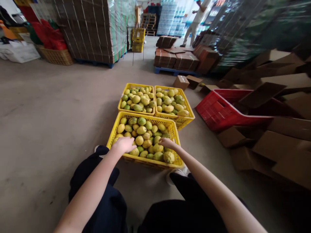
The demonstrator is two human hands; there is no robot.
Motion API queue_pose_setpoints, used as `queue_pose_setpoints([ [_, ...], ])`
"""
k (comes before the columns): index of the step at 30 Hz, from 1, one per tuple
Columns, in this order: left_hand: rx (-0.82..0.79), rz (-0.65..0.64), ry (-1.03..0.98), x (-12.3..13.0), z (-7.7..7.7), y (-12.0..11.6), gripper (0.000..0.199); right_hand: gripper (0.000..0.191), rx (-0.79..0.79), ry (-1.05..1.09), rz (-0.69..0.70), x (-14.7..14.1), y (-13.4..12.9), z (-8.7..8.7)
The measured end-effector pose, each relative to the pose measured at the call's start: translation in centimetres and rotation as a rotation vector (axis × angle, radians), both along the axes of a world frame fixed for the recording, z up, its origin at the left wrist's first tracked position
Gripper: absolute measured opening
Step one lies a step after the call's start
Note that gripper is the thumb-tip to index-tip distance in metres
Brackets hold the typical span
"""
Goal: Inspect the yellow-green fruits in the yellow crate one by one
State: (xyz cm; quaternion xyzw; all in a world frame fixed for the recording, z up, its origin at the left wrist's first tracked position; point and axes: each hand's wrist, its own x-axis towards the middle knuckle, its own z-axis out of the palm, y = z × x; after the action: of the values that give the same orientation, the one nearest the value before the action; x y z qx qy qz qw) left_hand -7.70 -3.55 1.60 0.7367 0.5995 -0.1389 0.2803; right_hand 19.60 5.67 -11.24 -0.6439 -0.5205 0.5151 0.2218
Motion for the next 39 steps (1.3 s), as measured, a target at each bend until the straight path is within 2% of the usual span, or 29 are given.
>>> queue_pose_setpoints([
  [5,-0.001,0.05,-0.015,-0.7,0.4,0.2,0.046,0.034,-0.045,-0.437,0.3,-4.8,0.0,-3.0],
  [10,0.023,0.087,-0.029,-1.7,1.0,0.6,0.047,0.036,-0.006,-0.715,0.444,-6.7,0.3,-5.1],
  [14,0.039,0.121,-0.02,-2.1,1.6,0.7,0.047,0.035,0.072,-0.835,0.48,-6.6,-0.3,-5.1],
  [18,0.011,0.117,-0.024,-1.9,2.2,0.7,0.048,0.031,0.193,-0.913,0.54,-6.9,-1.5,-3.7],
  [21,-0.013,0.083,-0.036,-1.6,2.3,0.7,0.048,0.03,0.32,-0.92,0.645,-7.4,-2.0,-1.4],
  [24,0.028,0.071,-0.048,-1.2,2.1,0.6,0.049,0.028,0.427,-0.885,0.744,-7.6,-1.9,2.3],
  [27,0.178,0.087,-0.086,-0.8,2.0,0.6,0.059,0.031,0.528,-0.832,0.762,-8.0,-1.6,7.5],
  [29,0.286,0.083,-0.171,-0.7,2.1,0.7,0.073,0.04,0.689,-0.684,0.714,-8.4,-1.9,11.4],
  [31,0.363,0.088,-0.31,-0.8,2.2,0.8,0.084,0.046,0.776,-0.503,0.685,-9.0,-2.4,15.1],
  [34,0.467,0.135,-0.584,-1.3,2.3,1.1,0.075,0.046,0.859,-0.294,0.621,-9.9,-3.5,19.2],
  [37,0.536,0.256,-0.795,-1.8,2.2,1.2,0.064,0.047,0.844,-0.098,0.572,-10.6,-4.0,20.8],
  [39,0.56,0.378,-0.899,-2.0,2.1,1.1,0.063,0.047,0.803,0.065,0.502,-11.0,-3.5,20.0],
])
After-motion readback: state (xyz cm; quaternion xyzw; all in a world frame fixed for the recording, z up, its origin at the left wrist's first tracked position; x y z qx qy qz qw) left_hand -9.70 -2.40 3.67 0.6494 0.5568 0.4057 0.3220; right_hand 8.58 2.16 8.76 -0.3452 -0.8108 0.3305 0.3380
